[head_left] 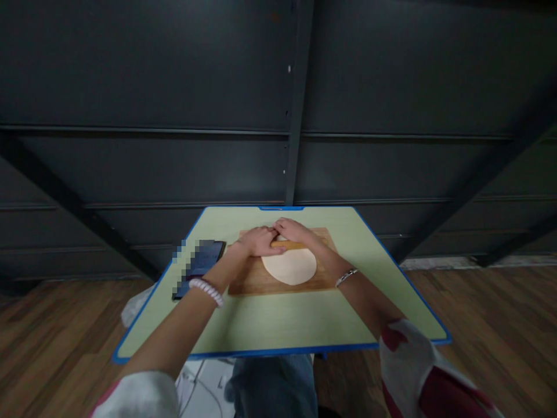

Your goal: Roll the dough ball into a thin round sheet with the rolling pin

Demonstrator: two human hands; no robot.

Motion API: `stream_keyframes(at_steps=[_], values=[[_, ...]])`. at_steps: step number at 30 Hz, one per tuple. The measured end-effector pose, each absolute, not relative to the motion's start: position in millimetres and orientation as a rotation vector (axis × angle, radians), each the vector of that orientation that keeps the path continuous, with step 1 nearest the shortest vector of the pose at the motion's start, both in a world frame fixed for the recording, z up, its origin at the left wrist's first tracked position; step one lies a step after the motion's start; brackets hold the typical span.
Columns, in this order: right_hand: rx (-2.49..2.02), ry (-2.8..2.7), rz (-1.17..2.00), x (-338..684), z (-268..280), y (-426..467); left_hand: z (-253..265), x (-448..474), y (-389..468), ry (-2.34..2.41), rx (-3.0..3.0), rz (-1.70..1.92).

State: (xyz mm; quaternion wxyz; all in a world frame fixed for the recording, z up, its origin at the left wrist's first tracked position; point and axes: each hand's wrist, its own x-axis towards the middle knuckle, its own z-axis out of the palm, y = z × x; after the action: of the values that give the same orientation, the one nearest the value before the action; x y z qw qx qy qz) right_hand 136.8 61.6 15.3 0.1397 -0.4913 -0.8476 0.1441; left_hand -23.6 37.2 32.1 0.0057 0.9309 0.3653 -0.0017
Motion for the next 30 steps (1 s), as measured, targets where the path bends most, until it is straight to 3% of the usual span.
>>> stream_keyframes(at_steps=[19, 30], values=[[-1.539, -2.365, 0.382, 137, 10, 60, 24, -24, 68, 1.225, 2.879, 0.083], [-1.557, -2.386, 0.330, 136, 0, 69, 24, -18, 80, 1.702, 2.817, 0.053]])
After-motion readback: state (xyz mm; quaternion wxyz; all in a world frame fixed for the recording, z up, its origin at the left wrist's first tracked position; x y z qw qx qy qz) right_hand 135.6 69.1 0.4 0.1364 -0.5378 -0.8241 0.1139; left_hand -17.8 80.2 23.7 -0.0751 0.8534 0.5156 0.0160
